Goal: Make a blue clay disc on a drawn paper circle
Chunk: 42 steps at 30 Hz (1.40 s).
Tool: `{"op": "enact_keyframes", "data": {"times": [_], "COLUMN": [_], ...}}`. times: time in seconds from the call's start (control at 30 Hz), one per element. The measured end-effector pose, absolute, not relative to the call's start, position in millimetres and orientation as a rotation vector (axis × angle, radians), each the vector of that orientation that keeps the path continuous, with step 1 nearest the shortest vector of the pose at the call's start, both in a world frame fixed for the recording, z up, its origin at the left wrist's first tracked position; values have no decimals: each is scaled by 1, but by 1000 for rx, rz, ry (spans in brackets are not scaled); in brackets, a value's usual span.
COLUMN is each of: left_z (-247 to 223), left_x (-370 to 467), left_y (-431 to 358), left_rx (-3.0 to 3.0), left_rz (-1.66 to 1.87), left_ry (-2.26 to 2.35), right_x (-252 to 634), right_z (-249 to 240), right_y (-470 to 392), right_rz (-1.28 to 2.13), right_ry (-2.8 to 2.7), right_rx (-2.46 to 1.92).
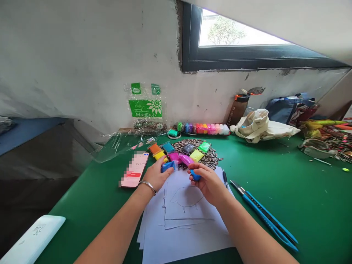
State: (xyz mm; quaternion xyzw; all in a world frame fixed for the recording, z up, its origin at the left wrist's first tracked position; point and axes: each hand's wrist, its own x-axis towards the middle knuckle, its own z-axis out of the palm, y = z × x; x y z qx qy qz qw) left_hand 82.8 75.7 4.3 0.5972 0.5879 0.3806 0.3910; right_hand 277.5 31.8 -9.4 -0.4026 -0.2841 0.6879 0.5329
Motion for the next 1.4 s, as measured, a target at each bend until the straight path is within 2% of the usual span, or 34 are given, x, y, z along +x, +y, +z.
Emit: {"op": "enact_keyframes", "data": {"times": [0.17,0.33,0.47,0.6,0.7,0.9,1.13,1.3,1.4], "left_z": [15,15,12,22,25,11,8,9,4], "left_x": [94,115,127,135,140,149,145,145,139], "left_y": [46,17,19,29,33,30,28,19,23], "left_rx": [1733,1021,476,292,255,351,292,433,391], "left_rz": [1294,1112,1004,967,999,1036,916,930,924], "left_ry": [1425,1110,949,916,882,750,725,546,516], "right_x": [283,274,260,249,250,246,225,239,233], "right_z": [-9,-8,-10,-11,-12,-17,-15,-25,-23], "right_y": [31,25,15,10,11,8,-8,10,-1], "right_rz": [1723,1666,1215,694,538,463,657,335,267], "right_ry": [-643,-792,-1291,-1800,-1844,-1936,-1909,-1786,-1958], "right_rx": [-807,-793,-1033,-1002,-1033,-1173,-1096,-1361,-1199]}}
